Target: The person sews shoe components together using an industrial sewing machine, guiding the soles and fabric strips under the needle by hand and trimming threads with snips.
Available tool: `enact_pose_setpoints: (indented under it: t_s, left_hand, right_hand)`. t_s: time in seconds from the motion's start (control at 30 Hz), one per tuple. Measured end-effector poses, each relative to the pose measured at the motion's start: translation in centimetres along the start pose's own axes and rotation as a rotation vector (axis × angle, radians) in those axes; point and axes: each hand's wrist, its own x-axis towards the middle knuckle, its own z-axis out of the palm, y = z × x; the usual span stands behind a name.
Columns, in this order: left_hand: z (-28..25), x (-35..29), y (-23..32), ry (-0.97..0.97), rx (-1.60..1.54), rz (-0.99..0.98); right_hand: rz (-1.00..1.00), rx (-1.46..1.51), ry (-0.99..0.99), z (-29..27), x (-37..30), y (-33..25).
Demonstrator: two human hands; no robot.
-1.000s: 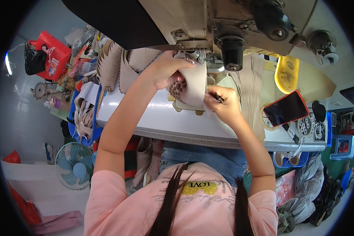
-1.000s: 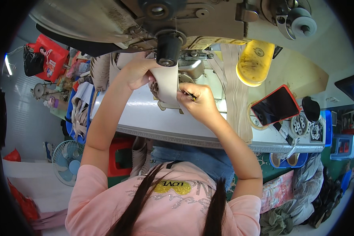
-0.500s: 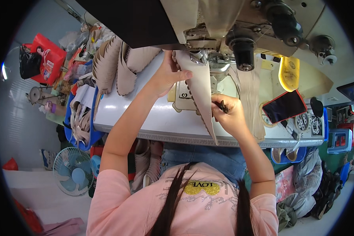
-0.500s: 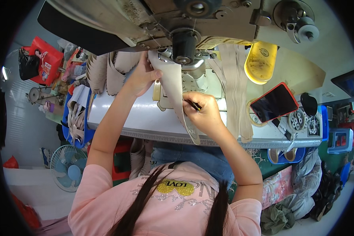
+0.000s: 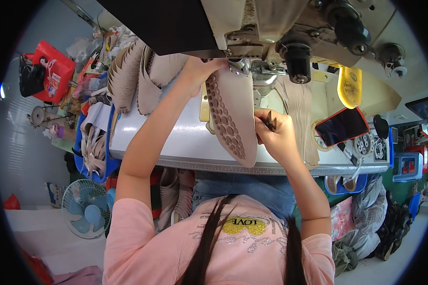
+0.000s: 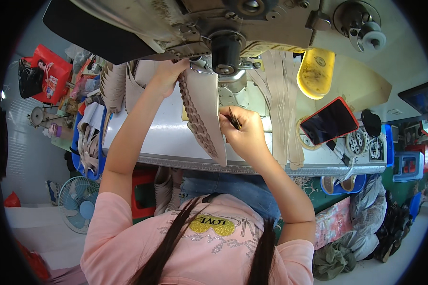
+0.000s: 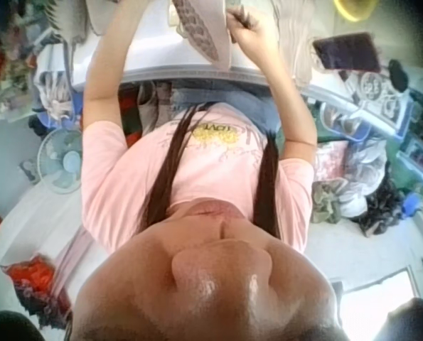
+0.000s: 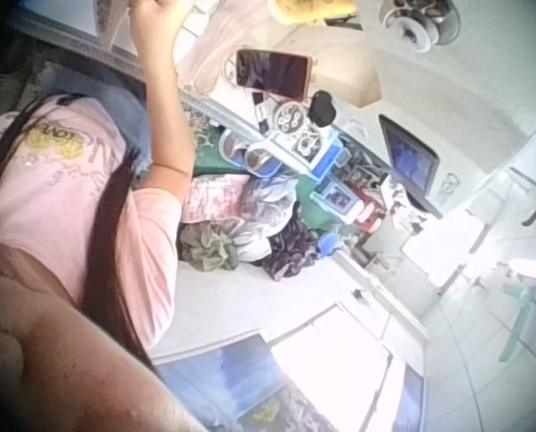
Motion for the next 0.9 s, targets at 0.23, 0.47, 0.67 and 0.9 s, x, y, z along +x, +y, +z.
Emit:
enact_pose_setpoints:
  t_s: [0.23,0.47,0.67,0.9]
  left_hand:
    - [0.1,1.6,0.3,0.160,0.182,-0.074]
    - [-0.4,3.6,-0.1,0.157,0.220,-0.041]
    - [-2.1,7.0,-1.5,0.121,0.231,-0.067]
    - [-3.2,7.7,-3.8,0.092,0.239,-0.108]
  right_hand:
    - [-0.011,0.036,0.019,0.4,1.7,-1.0]
    - [-0.080,-0.011,0.102,0.4,3.1,-1.3]
    - [-0.055,-0.006,0.105,-0.2,2.3,-1.7]
    - [0.004,-0.001,0.112,-1.4,1.8,-0.2]
